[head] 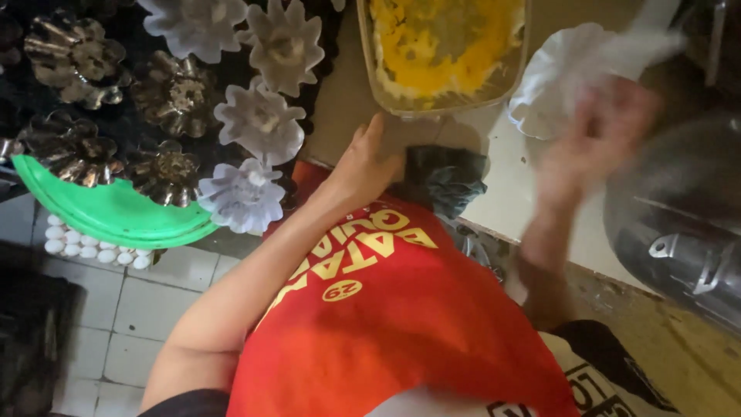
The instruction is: Placing individual paper liners into metal baking molds on a production tray.
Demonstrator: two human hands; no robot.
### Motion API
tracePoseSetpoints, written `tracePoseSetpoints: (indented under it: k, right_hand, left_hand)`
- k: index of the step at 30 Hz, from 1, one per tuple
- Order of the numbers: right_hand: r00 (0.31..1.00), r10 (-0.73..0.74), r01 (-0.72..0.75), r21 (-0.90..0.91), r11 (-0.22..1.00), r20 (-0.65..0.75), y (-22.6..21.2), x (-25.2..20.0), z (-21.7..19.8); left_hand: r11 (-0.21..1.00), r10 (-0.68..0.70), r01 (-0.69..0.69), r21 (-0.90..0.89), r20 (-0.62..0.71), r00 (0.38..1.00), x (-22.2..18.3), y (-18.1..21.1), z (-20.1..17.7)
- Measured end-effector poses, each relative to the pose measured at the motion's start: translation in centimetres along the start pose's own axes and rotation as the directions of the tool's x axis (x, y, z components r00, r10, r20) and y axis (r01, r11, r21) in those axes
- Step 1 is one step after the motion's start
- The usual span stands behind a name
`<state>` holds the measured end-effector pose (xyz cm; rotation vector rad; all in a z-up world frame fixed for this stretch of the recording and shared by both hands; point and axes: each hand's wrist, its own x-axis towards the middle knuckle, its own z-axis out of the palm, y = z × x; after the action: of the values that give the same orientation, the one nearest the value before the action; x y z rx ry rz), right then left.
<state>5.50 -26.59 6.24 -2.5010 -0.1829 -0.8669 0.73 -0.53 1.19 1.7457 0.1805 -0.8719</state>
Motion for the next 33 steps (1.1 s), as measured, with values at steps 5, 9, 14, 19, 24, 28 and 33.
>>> tracePoseSetpoints:
  k: [5, 9, 14, 19, 24, 28, 33]
  right_hand:
    - [0.778, -0.056, -0.234, 0.372, 0.898, 0.626, -4.3, -1.1, 9.4]
    - [0.635, -0.087, -0.13, 0.218, 0.967, 0.768, -5.9, -0.6, 12.2]
    - [0.482, 0.04, -0.183, 0.056, 0.982, 0.875, -6.0, 0.4, 12.3]
    - [0.353, 0.099, -0.33, 0.025, 0.944, 0.93, -5.7, 2.5, 11.6]
    - [0.307, -0.114, -0.566, 0.278, 0.776, 0.945, -5.6, 4.1, 10.4]
    - [0.394, -0.139, -0.668, 0.387, 0.635, 0.909, -14.0, 4.0, 9.5]
    - [0.595, -0.367, -0.454, 0.676, 0.581, 0.715, -23.4, 0.7, 11.5]
  left_hand:
    - [0.993, 0.116, -0.117, -0.005, -0.058, 0.992, 0.6, -0.2, 0.6]
    - [0.99, 0.142, -0.142, 0.009, -0.093, 0.985, 1.0, 0.3, 0.5]
    - [0.992, 0.124, -0.121, 0.045, -0.084, 0.989, 3.2, -1.4, 1.6]
    - [0.978, 0.201, -0.191, 0.08, -0.143, 0.969, 4.4, -2.7, 2.3]
    - [0.896, 0.235, -0.194, 0.399, -0.055, 0.971, -6.3, 0.5, -4.4]
    - [0.872, 0.173, -0.165, 0.461, 0.025, 0.985, -16.3, -0.4, -11.8]
    - [0.849, 0.41, -0.08, 0.522, -0.556, 0.723, -20.6, -6.6, -15.1]
